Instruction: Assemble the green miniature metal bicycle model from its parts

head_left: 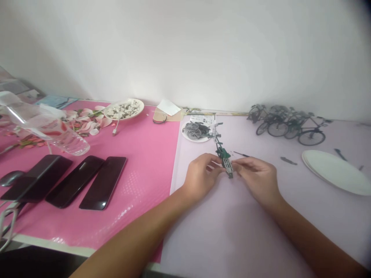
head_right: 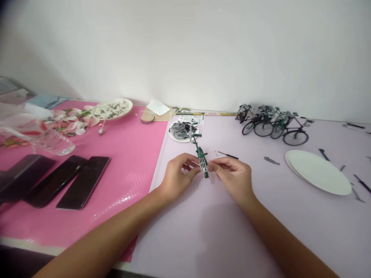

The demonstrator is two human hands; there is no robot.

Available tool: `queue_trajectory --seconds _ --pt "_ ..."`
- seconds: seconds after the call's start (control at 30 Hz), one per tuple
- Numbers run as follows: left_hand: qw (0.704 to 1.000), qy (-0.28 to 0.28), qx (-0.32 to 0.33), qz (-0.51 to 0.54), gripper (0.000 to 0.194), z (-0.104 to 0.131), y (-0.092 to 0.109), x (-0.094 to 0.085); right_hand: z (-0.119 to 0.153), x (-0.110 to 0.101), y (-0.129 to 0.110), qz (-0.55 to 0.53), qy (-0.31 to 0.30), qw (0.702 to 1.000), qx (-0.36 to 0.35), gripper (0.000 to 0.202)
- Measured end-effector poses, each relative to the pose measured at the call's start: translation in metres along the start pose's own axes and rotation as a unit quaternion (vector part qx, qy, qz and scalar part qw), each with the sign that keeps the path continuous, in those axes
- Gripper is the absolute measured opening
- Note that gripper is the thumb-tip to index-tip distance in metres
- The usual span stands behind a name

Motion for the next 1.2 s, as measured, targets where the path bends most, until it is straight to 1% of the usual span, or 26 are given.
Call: queue_trajectory --seconds 0.07,0.17,0.27,0.37,0.43,0.57,0.67,0.73,0.77,0.83,0.87,0.9,0.93,1.03,1.07,1.13,1.2 --pt "1.0 0.008 0.001 -0.011 0.015 0.0 0.0 0.0 0.002 0.001 -0.003 0.022 -0.016 0.999 -0.03 0.025" --pt "0.999 0.022 0.004 -0.03 0.015 0.0 -0.001 0.0 0.003 0.002 -0.006 0.023 -0.062 0.995 -0.07 0.031" --pt "0.998 0.02 -0.004 -0.06 0.016 0.001 -0.003 -0.001 0.006 0.005 -0.007 0.029 -0.084 0.993 -0.078 0.029" --pt "0.993 0.01 -0.003 -0.115 0.018 0.002 -0.005 -0.001 0.009 0.011 -0.007 0.046 -0.078 0.995 -0.04 0.034" --pt "0.988 0.011 0.006 -0.153 0.02 0.002 -0.004 -0.001 0.011 0.014 -0.008 0.031 -0.082 0.996 -0.009 0.033" --pt "0.977 0.024 0.029 -0.208 0.019 0.002 0.003 -0.004 0.01 0.018 -0.011 -0.055 -0.089 0.994 0.017 0.029" --pt "0.976 0.031 0.06 -0.208 0.013 0.002 0.008 -0.006 0.008 0.018 -0.01 -0.116 -0.083 0.989 0.036 0.03" --pt "0.982 0.057 0.057 -0.172 0.009 0.001 0.008 -0.008 0.006 0.016 -0.007 -0.139 -0.078 0.986 0.051 0.032" --pt "0.986 0.074 0.041 -0.143 0.01 0.0 0.007 -0.01 0.005 0.015 -0.004 -0.148 -0.074 0.985 0.056 0.033" --pt "0.992 0.105 -0.01 -0.068 0.02 -0.003 0.002 -0.012 0.003 0.013 0.002 -0.16 -0.067 0.983 0.065 0.034" --pt "0.993 0.107 -0.036 -0.024 0.028 -0.005 -0.001 -0.012 0.002 0.012 0.005 -0.166 -0.066 0.982 0.068 0.035" --pt "0.993 0.1 -0.058 0.022 0.034 -0.007 -0.004 -0.012 0.001 0.012 0.008 -0.173 -0.068 0.98 0.07 0.036" --pt "0.992 0.08 -0.072 0.067 0.041 -0.009 -0.006 -0.012 0.001 0.012 0.009 -0.18 -0.074 0.978 0.07 0.036" --pt "0.979 -0.013 -0.08 0.188 0.043 -0.014 -0.008 -0.007 0.002 0.013 0.008 -0.184 -0.107 0.975 0.07 0.037" --pt "0.972 -0.035 -0.078 0.218 0.043 -0.014 -0.008 -0.006 0.003 0.014 0.005 -0.179 -0.119 0.974 0.07 0.037" --pt "0.962 -0.052 -0.079 0.257 0.043 -0.013 -0.007 -0.004 0.005 0.015 -0.002 -0.167 -0.137 0.974 0.071 0.037" --pt "0.957 -0.048 -0.084 0.272 0.042 -0.012 -0.007 -0.003 0.006 0.016 -0.009 -0.151 -0.148 0.975 0.069 0.037"
Point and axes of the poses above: each hand's wrist, its own z-axis away from the middle knuckle, its own x-axis out of the palm, y = z × x, the point moved 2 cm from there along -z, towards the middle knuckle, and after that the axes turned 9 degrees about -y, right-handed, at the moved point
